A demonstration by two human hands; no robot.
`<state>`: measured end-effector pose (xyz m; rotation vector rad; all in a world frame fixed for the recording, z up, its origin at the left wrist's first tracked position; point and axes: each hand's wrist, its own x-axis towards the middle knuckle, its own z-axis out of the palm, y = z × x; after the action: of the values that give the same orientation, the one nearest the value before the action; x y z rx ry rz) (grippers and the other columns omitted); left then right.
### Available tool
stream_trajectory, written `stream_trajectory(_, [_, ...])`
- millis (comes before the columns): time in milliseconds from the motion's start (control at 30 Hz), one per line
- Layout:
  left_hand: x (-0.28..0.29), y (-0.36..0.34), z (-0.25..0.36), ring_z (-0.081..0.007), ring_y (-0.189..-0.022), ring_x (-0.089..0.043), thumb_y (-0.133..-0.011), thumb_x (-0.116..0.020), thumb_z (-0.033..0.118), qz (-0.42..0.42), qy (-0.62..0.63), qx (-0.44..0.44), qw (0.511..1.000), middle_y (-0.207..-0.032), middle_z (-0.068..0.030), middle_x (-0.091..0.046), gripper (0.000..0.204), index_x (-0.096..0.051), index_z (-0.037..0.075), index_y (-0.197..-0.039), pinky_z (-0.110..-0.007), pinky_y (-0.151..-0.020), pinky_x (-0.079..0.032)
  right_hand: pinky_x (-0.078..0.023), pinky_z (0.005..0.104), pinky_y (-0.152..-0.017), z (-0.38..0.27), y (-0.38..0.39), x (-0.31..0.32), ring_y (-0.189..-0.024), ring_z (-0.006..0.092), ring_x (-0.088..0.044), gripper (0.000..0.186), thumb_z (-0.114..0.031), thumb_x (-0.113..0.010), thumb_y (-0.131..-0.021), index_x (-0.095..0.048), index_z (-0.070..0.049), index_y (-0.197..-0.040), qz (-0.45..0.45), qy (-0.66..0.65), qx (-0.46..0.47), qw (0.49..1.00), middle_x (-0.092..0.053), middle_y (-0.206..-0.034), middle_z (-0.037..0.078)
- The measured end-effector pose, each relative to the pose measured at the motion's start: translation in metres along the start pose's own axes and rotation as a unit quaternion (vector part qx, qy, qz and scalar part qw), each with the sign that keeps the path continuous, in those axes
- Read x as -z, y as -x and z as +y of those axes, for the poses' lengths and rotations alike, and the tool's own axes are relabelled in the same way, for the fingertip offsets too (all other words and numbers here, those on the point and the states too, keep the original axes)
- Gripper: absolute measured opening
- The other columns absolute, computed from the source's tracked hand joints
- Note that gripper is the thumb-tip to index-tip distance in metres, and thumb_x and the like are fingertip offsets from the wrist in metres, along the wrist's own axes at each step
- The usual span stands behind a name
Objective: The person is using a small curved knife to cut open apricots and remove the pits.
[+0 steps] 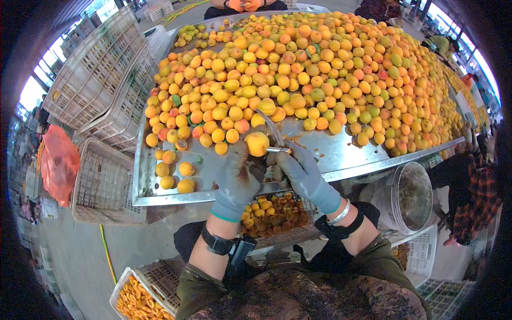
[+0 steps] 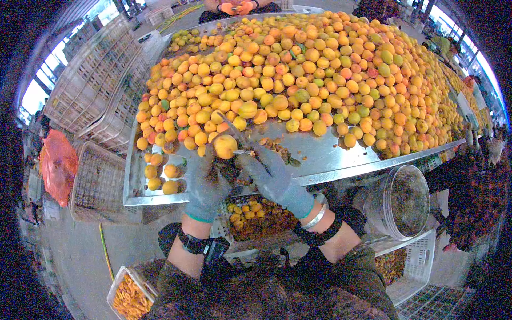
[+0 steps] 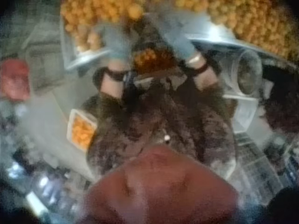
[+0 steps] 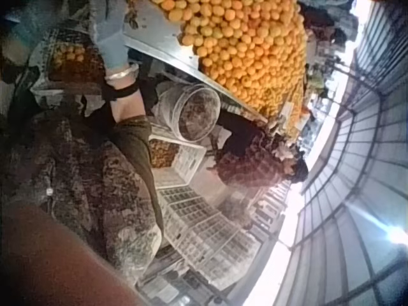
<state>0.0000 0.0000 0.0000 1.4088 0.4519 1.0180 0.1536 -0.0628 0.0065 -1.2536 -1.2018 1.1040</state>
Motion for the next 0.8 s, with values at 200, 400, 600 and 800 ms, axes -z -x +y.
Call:
stream_trajectory(200, [-0.013, 0.000, -0.016, -0.0204, -0.102, -0.056, -0.095, -0.046, 0.034, 0.023, 0.402, 0.132, 0.906, -0.113, -0.0096, -0.056, 0.039, -0.047, 0.004, -0.120, -0.033, -0.088, -0.047, -0.046, 0.0350, -0.056, 0.015, 0.002, -0.001, -0.062, 0.0283, -0.058, 0.031, -0.024, -0.051, -0.091, -0.055, 0.004, -0.105, 0.105, 0.283, 0.173, 0.938, -0.061, -0.071, 0.016])
stream_trajectory(400, [-0.018, -0.003, -0.028, -0.0200, -0.103, -0.055, -0.093, -0.051, 0.024, 0.089, 0.344, 0.089, 0.930, -0.115, -0.0087, -0.055, 0.038, -0.043, 0.005, -0.124, -0.034, -0.090, -0.046, -0.044, 0.0384, -0.060, 0.023, -0.004, -0.022, -0.066, 0.0310, -0.056, 0.028, -0.021, -0.052, -0.091, -0.055, 0.004, -0.104, 0.208, 0.334, 0.244, 0.886, -0.057, -0.077, 0.019])
stream_trajectory(600, [-0.013, 0.002, -0.027, -0.0200, -0.108, -0.052, -0.092, -0.052, 0.024, 0.069, 0.318, 0.098, 0.941, -0.118, -0.0090, -0.053, 0.044, -0.037, 0.006, -0.129, -0.033, -0.093, -0.044, -0.044, 0.0387, -0.067, 0.009, -0.007, -0.010, -0.077, 0.0322, -0.057, 0.026, -0.021, -0.053, -0.090, -0.055, 0.002, -0.102, 0.112, 0.239, 0.139, 0.954, -0.058, -0.085, 0.021])
stream_trajectory(800, [-0.010, 0.002, -0.024, -0.0201, -0.109, -0.052, -0.091, -0.055, 0.021, 0.074, 0.144, 0.072, 0.984, -0.118, -0.0100, -0.051, 0.042, -0.038, 0.006, -0.127, -0.032, -0.092, -0.044, -0.043, 0.0428, -0.058, 0.015, -0.015, -0.005, -0.064, 0.0363, -0.057, 0.030, -0.026, -0.051, -0.090, -0.057, 0.003, -0.090, 0.100, 0.263, 0.034, 0.959, -0.058, -0.069, 0.020])
